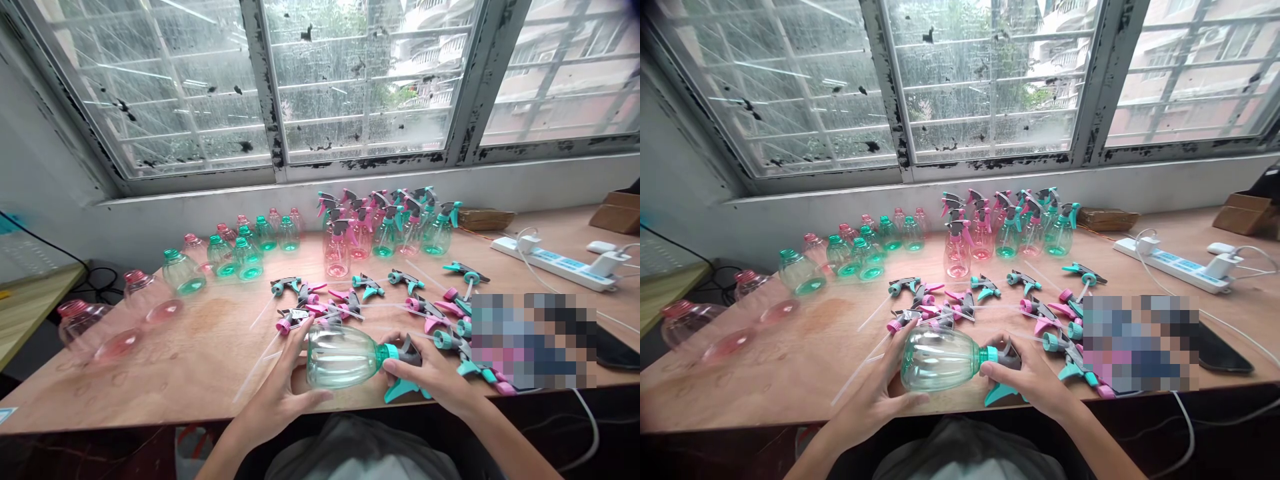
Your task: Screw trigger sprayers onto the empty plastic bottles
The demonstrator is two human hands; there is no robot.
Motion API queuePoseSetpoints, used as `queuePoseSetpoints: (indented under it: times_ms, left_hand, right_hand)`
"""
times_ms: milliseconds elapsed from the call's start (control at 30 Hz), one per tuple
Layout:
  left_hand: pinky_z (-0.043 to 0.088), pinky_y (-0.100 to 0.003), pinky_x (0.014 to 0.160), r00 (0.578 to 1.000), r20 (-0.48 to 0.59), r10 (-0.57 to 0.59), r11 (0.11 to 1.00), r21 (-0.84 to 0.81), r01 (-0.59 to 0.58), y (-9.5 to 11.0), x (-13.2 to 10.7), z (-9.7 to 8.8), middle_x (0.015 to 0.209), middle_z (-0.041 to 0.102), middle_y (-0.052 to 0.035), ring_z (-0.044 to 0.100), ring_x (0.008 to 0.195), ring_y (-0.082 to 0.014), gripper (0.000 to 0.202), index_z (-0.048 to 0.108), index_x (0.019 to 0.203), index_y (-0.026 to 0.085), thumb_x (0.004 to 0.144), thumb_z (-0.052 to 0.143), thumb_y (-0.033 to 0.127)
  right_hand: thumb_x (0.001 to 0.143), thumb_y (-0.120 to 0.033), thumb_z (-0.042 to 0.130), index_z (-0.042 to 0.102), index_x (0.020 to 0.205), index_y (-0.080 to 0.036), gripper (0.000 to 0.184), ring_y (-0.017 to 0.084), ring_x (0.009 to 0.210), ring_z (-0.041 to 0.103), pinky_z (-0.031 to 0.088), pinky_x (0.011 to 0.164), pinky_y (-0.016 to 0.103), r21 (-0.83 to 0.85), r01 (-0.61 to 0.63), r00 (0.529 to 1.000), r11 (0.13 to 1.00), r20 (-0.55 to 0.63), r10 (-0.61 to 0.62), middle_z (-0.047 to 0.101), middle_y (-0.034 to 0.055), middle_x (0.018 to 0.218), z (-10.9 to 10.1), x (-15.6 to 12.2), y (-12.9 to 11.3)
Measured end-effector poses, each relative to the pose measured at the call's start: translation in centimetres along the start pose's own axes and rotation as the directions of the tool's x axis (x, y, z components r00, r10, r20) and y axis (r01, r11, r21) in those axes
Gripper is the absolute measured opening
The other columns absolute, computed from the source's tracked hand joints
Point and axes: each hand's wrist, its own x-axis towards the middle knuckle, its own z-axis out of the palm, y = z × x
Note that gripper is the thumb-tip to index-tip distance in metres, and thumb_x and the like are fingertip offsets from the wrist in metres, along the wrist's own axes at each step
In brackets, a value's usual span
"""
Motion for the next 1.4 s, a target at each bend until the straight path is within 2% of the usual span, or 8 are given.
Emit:
queuePoseSetpoints:
  times_ms: [167,367,533,633,767,967,1267,1400]
  left_hand:
    - [0.04,-0.043,0.123,0.999,-0.014,0.052,0.998,0.025,-0.052,-0.2,0.1,0.1,0.175,0.015,-0.0011,0.022,0.159,-0.0344,0.09,0.017,0.163,0.04,0.092,0.071,0.025]
    - [0.033,-0.045,0.126,0.999,-0.021,-0.039,0.998,0.045,0.04,0.2,0.0,0.0,0.175,0.016,-0.0014,0.018,0.16,-0.0343,0.102,0.012,0.164,0.039,0.087,0.077,0.032]
    - [0.025,-0.047,0.129,0.998,-0.038,-0.044,0.997,0.064,0.046,0.1,0.0,0.0,0.175,0.016,-0.0044,0.013,0.161,-0.0363,0.107,0.022,0.164,0.031,0.078,0.085,0.037]
    - [0.024,-0.046,0.13,0.999,-0.038,-0.023,0.997,0.068,0.026,0.0,0.2,0.0,0.175,0.017,-0.0041,0.01,0.162,-0.0337,0.101,0.024,0.163,0.031,0.081,0.082,0.038]
    - [0.024,-0.045,0.13,0.999,-0.032,0.006,0.999,0.053,-0.004,-0.1,0.4,-0.1,0.174,0.018,-0.0038,0.013,0.161,-0.0317,0.091,0.025,0.162,0.033,0.087,0.077,0.038]
    - [0.033,-0.042,0.126,0.999,-0.031,0.013,1.0,0.018,-0.012,-0.4,0.2,-0.1,0.173,0.021,-0.0002,0.017,0.16,-0.0323,0.095,0.021,0.162,0.04,0.087,0.078,0.033]
    - [0.045,-0.039,0.117,0.995,-0.079,0.055,0.995,-0.081,-0.061,-1.2,0.2,0.2,0.169,0.027,-0.0009,0.041,0.149,-0.0319,0.093,0.028,0.159,0.045,0.085,0.08,0.024]
    - [0.044,-0.04,0.119,0.996,-0.068,0.063,0.994,-0.086,-0.069,-1.4,0.3,0.2,0.17,0.025,0.0,0.04,0.15,-0.0316,0.089,0.028,0.159,0.046,0.088,0.077,0.024]
  right_hand:
    - [0.085,-0.047,0.082,0.066,0.101,-0.019,0.036,0.021,0.069,0.066,0.053,0.064,0.032,-0.019,0.006,1.0,1.0,0.006,-0.006,0.071,0.0,0.073,0.0,-0.1,-0.2]
    - [0.087,-0.047,0.081,0.064,0.105,-0.018,0.037,0.022,0.07,0.068,0.053,0.065,0.032,0.003,0.021,1.0,1.0,0.004,-0.021,0.072,0.0005,0.073,-0.2,-0.1,0.4]
    - [0.087,-0.047,0.081,0.064,0.105,-0.019,0.038,0.023,0.07,0.068,0.054,0.065,0.033,0.01,0.022,1.0,1.0,-0.003,-0.022,0.073,0.0005,0.073,-0.1,0.0,0.6]
    - [0.086,-0.047,0.081,0.065,0.103,-0.019,0.037,0.022,0.069,0.068,0.053,0.066,0.033,0.021,0.024,1.0,0.999,0.002,-0.024,0.074,0.0002,0.072,0.0,0.0,0.2]
    - [0.087,-0.046,0.081,0.066,0.102,-0.019,0.036,0.021,0.069,0.067,0.053,0.067,0.032,0.017,0.022,1.0,1.0,0.007,-0.022,0.074,0.0001,0.072,0.0,0.0,0.0]
    - [0.085,-0.047,0.082,0.065,0.103,-0.019,0.038,0.022,0.069,0.068,0.054,0.065,0.033,0.014,0.013,1.0,1.0,-0.011,-0.012,0.073,0.0003,0.072,0.0,0.0,0.2]
    - [0.087,-0.044,0.081,0.065,0.105,-0.019,0.035,0.022,0.069,0.07,0.055,0.067,0.033,0.04,0.011,1.0,0.999,0.004,-0.012,0.075,0.0001,0.072,0.0,-0.1,0.2]
    - [0.086,-0.041,0.082,0.065,0.105,-0.019,0.034,0.021,0.07,0.07,0.055,0.069,0.032,0.048,0.008,1.0,0.999,-0.025,-0.007,0.074,-0.0009,0.071,0.1,-0.1,0.1]
